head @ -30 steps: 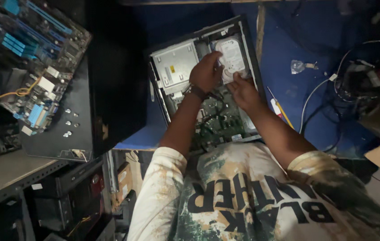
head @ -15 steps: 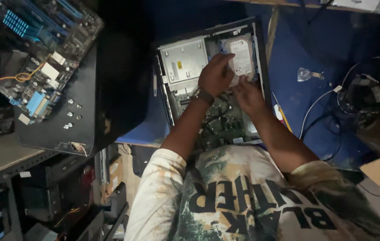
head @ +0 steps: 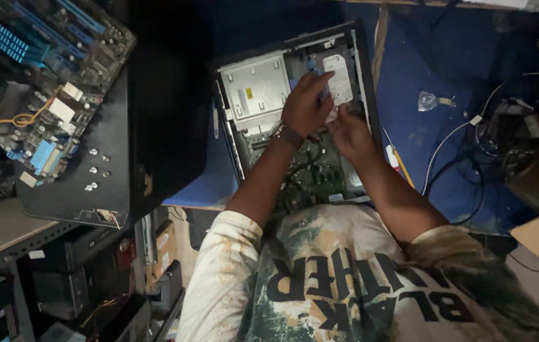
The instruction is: The person opens a desktop computer case and removes internal components. They disconnect cables, unscrew and remove the power supply, then remove the hard drive and other parts from the case.
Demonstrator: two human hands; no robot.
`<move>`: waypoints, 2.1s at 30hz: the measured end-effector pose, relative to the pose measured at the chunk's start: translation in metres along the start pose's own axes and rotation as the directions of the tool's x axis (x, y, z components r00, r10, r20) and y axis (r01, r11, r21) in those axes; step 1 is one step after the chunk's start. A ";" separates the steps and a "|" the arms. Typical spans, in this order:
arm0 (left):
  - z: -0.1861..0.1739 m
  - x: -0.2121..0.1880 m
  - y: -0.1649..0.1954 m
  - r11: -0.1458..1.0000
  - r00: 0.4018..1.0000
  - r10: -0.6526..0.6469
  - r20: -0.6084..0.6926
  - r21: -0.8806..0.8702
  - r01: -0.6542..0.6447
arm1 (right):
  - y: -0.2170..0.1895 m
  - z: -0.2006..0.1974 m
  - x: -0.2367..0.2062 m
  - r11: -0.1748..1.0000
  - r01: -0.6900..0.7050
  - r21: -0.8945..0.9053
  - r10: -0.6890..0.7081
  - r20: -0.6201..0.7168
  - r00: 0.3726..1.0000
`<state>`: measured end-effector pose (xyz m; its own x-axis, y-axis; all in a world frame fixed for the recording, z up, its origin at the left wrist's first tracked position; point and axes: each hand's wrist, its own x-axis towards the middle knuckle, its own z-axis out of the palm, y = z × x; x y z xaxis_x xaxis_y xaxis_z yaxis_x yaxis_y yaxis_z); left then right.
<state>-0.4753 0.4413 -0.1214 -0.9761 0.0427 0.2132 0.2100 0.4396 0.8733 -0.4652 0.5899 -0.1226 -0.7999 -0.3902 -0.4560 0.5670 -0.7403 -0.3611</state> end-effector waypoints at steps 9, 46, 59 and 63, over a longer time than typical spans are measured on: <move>0.004 -0.001 -0.010 1.000 1.000 -0.014 -0.021 -0.027 0.013 | 0.003 -0.005 0.001 0.997 0.063 -0.036 -0.067 -0.117 0.991; -0.001 0.000 -0.019 0.969 0.988 -0.152 0.026 -0.193 0.154 | 0.005 -0.008 -0.005 0.991 0.111 -0.070 -0.119 -0.110 0.987; -0.005 0.003 -0.013 0.923 0.986 -0.166 0.012 -0.349 0.160 | 0.002 -0.013 -0.010 0.994 0.043 0.101 -0.058 0.147 0.987; 0.004 0.003 -0.014 0.814 0.963 -0.268 0.011 -0.531 0.233 | 0.007 -0.018 -0.014 0.998 -0.040 0.043 0.044 -0.095 0.995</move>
<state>-0.4816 0.4388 -0.1345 -0.9972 -0.0668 -0.0340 -0.0266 -0.1086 0.9937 -0.4466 0.6002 -0.1339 -0.7518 -0.3688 -0.5466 0.5896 -0.7472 -0.3068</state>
